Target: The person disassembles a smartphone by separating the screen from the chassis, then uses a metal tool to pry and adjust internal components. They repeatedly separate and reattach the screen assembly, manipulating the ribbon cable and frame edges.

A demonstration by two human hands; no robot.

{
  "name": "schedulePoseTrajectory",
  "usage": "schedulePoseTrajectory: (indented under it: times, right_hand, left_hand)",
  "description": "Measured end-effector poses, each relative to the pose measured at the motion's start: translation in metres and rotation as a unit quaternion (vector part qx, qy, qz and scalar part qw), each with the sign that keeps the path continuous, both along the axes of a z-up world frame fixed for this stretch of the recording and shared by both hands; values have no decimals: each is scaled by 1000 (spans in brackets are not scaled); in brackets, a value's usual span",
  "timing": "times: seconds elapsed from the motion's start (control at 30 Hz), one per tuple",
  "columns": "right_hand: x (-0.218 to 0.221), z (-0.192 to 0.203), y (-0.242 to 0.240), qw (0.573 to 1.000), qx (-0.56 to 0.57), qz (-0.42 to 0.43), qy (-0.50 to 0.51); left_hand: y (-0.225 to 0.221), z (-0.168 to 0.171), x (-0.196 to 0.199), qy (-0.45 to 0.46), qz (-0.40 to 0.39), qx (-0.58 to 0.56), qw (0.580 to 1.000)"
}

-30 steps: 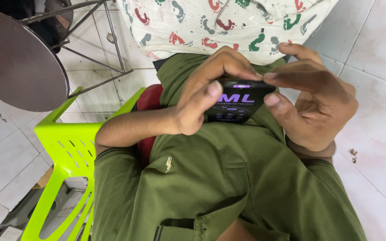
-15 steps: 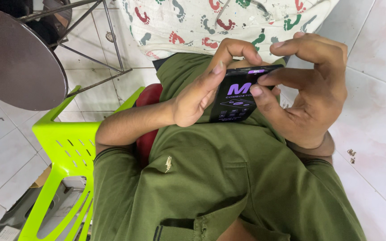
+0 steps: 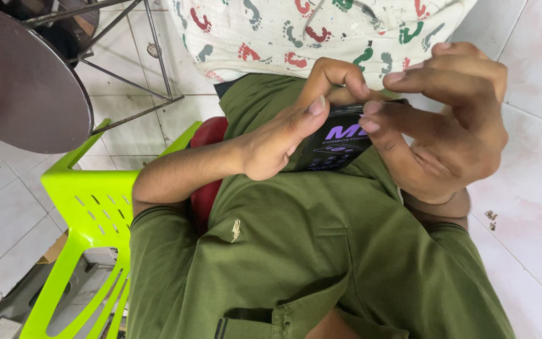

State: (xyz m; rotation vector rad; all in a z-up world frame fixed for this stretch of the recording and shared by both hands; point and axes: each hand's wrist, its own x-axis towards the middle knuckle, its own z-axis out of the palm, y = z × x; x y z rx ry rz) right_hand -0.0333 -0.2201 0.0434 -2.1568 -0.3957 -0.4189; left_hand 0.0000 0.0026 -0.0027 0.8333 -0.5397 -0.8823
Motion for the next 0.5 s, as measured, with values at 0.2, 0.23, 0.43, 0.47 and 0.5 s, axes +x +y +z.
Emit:
schedulePoseTrajectory:
  times: [0.2,0.23,0.43,0.47,0.5]
  right_hand:
    - [-8,2,-2,998,-2,31,-63]
    - [-11,3,-1,998,1,30,-53]
    - [-19,1,-8,960,198,195,-30]
    - [-19,-1,-13,952,197,235,-9]
    - [-18,-3,-18,941,195,275,13]
  left_hand:
    - [-5,-3,3,68,-12,-45,997]
    - [-6,-4,3,81,-11,-50,995]
    - [-9,-15,6,95,15,-78,992]
    - [-8,-17,7,106,12,-79,991]
    - [-8,-18,8,115,9,-82,990]
